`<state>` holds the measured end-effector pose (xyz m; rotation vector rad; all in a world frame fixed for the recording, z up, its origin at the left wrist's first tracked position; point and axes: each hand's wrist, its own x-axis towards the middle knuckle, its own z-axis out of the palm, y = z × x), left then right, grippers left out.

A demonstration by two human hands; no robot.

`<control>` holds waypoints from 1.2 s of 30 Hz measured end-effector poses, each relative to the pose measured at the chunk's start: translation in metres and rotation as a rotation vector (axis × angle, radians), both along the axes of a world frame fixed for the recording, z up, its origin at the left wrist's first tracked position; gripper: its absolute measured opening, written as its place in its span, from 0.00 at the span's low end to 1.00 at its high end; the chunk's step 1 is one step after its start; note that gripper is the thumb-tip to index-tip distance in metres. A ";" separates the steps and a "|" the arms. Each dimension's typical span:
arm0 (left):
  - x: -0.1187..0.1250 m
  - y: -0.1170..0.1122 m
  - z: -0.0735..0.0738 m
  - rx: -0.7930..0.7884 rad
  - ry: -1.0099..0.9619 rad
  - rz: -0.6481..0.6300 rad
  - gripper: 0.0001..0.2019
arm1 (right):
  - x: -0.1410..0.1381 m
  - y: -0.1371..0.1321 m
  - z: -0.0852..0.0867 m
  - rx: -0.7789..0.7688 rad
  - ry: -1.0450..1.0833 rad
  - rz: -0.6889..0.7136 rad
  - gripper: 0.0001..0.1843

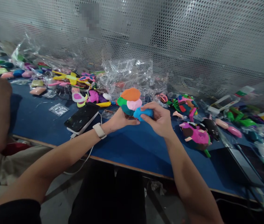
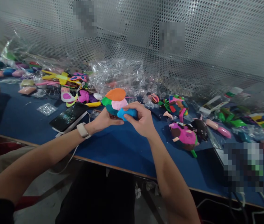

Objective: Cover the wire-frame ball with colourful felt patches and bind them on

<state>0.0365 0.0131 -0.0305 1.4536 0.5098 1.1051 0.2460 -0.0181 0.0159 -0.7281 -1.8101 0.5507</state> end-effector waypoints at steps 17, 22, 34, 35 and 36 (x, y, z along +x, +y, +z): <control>0.003 -0.002 -0.001 -0.097 -0.080 0.081 0.30 | 0.008 -0.006 0.010 0.090 -0.233 -0.024 0.21; 0.005 -0.005 0.000 -0.192 -0.097 0.088 0.31 | 0.013 -0.006 0.014 0.059 -0.196 -0.084 0.27; 0.009 -0.005 0.000 -0.310 -0.280 0.149 0.26 | 0.005 -0.001 0.005 -0.005 -0.042 -0.021 0.19; 0.010 -0.005 -0.001 -0.305 -0.282 0.151 0.25 | 0.005 -0.001 0.004 0.006 -0.031 -0.050 0.18; 0.010 -0.005 -0.001 -0.303 -0.288 0.155 0.25 | 0.005 0.000 0.004 0.016 -0.024 -0.076 0.16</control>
